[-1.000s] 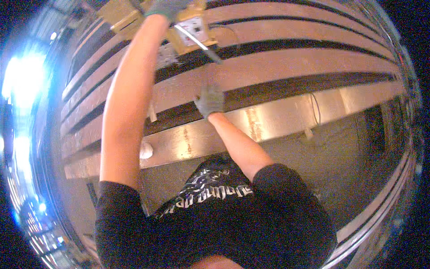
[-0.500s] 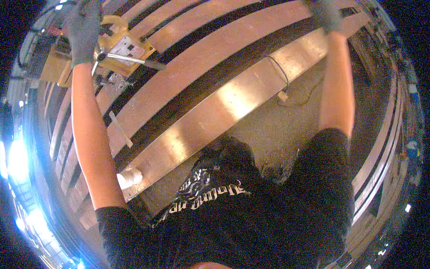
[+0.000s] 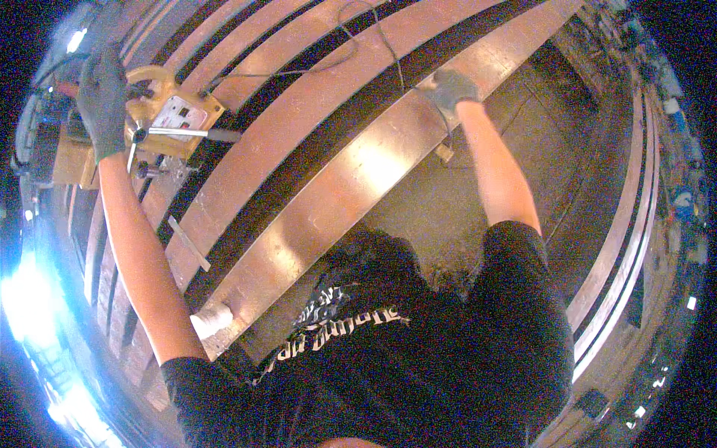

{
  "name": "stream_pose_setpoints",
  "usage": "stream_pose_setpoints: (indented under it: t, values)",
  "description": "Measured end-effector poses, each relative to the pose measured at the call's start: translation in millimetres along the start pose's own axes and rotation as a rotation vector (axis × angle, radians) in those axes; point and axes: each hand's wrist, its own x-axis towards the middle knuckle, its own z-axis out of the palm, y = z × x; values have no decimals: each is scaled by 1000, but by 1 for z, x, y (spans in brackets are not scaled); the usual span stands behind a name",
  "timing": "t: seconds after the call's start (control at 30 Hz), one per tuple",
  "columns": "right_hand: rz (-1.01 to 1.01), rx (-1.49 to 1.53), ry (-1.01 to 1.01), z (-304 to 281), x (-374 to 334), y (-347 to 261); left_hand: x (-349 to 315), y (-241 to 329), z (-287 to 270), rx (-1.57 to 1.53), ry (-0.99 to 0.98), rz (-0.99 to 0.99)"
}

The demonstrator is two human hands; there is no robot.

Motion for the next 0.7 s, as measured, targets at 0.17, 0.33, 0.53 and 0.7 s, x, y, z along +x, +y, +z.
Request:
stream_pose_setpoints:
  t: [0.17, 0.33, 0.53, 0.7]
  values:
    - [-34, -6, -34, 17, -17, 29, 5, -16, -1, -34, 3, -13]
    - [580, -39, 226, -70, -50, 194, 8, -32, -24, 157, -45, 107]
    - [1108, -30, 207, -97, -128, 347, 0, -2, -6, -81, 24, -136]
    - [1048, -81, 169, -5, -175, 349, 7, -31, 4, 15, -39, 101]
